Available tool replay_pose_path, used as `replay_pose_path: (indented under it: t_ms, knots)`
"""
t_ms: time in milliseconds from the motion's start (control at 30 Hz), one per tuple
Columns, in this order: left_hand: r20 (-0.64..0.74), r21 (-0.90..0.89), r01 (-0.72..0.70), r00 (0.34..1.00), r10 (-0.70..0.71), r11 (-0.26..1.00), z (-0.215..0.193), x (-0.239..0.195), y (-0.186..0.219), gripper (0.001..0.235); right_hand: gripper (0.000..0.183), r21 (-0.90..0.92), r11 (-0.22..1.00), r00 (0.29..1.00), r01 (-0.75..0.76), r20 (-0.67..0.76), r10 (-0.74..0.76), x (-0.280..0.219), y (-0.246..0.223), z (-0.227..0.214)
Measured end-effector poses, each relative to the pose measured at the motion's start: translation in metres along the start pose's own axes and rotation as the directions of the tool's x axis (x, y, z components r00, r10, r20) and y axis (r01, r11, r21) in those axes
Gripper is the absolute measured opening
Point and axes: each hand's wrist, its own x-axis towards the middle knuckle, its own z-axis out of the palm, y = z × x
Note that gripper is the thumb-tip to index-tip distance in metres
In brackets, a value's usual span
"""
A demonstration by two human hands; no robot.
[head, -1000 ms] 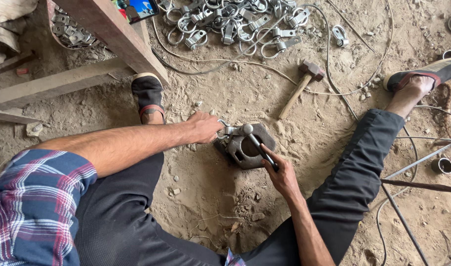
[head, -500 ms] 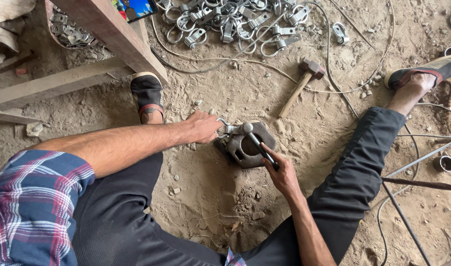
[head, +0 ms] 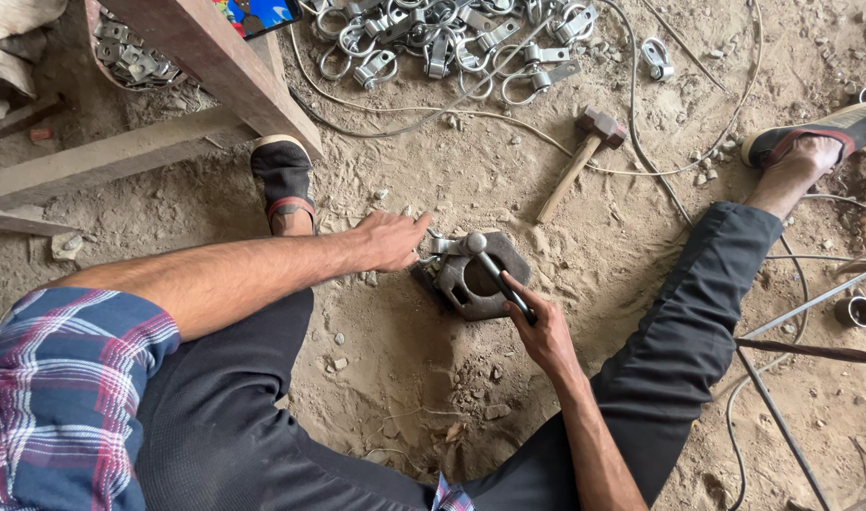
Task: The person uses a hammer to drive a metal pin through a bracket assembly while holding it against a heavy metal base on the ground.
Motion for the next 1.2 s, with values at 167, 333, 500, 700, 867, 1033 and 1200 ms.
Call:
replay_pose_path:
  t_ms: [167,333,500,700,867,1033,1200]
  knots:
    - [0.040,0.056,-0.011,0.999,0.008,0.998,0.010,0.009,-0.005,0.054,0.050,0.008,1.000,1.000,0.014,-0.007,-0.014,0.001,0.001,0.000]
    - [0.076,0.056,-0.005,0.997,0.001,0.998,0.010,0.010,-0.005,0.058,0.050,0.019,1.000,1.000,0.014,-0.003,-0.014,0.000,-0.002,-0.001]
    - [0.075,0.060,0.012,0.997,-0.016,0.998,0.003,0.006,-0.003,0.055,0.050,0.025,0.999,0.999,0.034,-0.012,-0.034,0.001,-0.006,-0.003]
    - [0.237,-0.522,0.309,0.948,-0.213,0.795,0.007,0.013,0.002,0.074,0.050,0.034,0.999,1.000,0.028,-0.014,-0.028,0.000,-0.009,-0.004]
    - [0.277,-0.526,0.366,0.927,-0.252,0.767,0.010,0.015,0.000,0.076,0.050,0.033,0.999,1.000,0.010,-0.010,-0.010,-0.002,-0.008,-0.003]
    - [0.318,-0.429,0.373,0.915,-0.249,0.823,0.005,0.006,0.001,0.073,0.049,0.043,0.999,1.000,0.019,-0.011,-0.019,0.000,-0.005,0.000]
    - [0.275,-0.358,0.274,0.945,-0.179,0.893,0.002,0.002,0.004,0.071,0.049,0.032,0.999,0.999,0.030,-0.015,-0.029,-0.001,-0.004,-0.001]
